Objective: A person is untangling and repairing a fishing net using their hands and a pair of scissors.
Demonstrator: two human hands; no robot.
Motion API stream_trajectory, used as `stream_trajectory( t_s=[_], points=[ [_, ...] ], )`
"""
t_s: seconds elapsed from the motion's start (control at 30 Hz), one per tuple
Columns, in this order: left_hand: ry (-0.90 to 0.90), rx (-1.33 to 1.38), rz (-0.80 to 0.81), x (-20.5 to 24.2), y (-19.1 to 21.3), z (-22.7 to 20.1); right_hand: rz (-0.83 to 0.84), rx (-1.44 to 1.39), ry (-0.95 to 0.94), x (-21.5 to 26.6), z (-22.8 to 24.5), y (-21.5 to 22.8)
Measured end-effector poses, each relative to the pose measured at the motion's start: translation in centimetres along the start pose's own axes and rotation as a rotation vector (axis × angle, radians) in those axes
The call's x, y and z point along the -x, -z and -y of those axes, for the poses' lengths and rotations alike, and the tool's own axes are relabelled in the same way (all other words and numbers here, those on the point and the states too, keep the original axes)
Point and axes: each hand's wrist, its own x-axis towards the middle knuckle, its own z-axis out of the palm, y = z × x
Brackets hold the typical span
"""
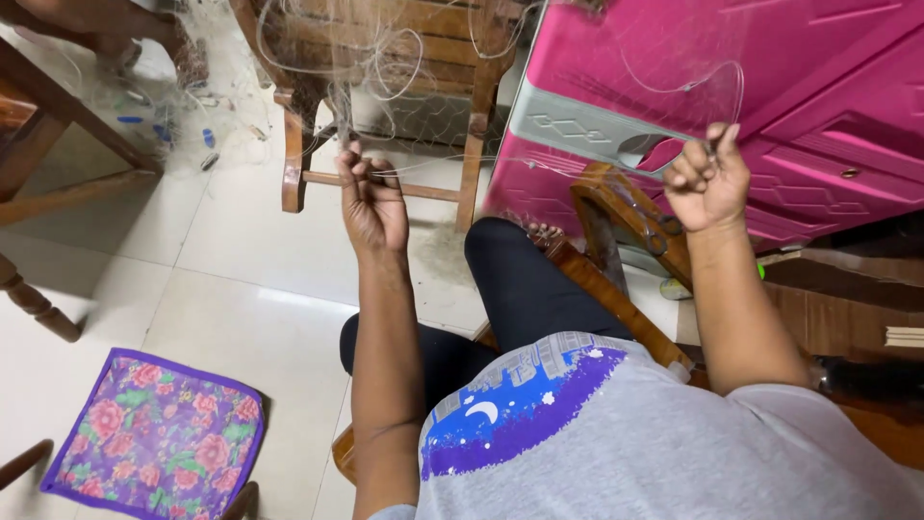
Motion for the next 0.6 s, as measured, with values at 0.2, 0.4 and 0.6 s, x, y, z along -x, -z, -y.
stream_trajectory(
  t_s=[0.2,0.4,0.6],
  points=[
    [0.036,-0.122,0.022,2.0,0.2,2.1,-0.121,0.002,-0.017,-1.3,-1.3,3.3],
    [0.03,-0.124,-0.05,2.8,1.9,5.5,-0.204,-0.071,0.013,-1.7,-5.0,0.9],
    [0.166,-0.325,-0.058,6.8,-0.4,12.0,-0.148,-0.133,-0.055,-1.5,-10.0,-10.9]
  ],
)
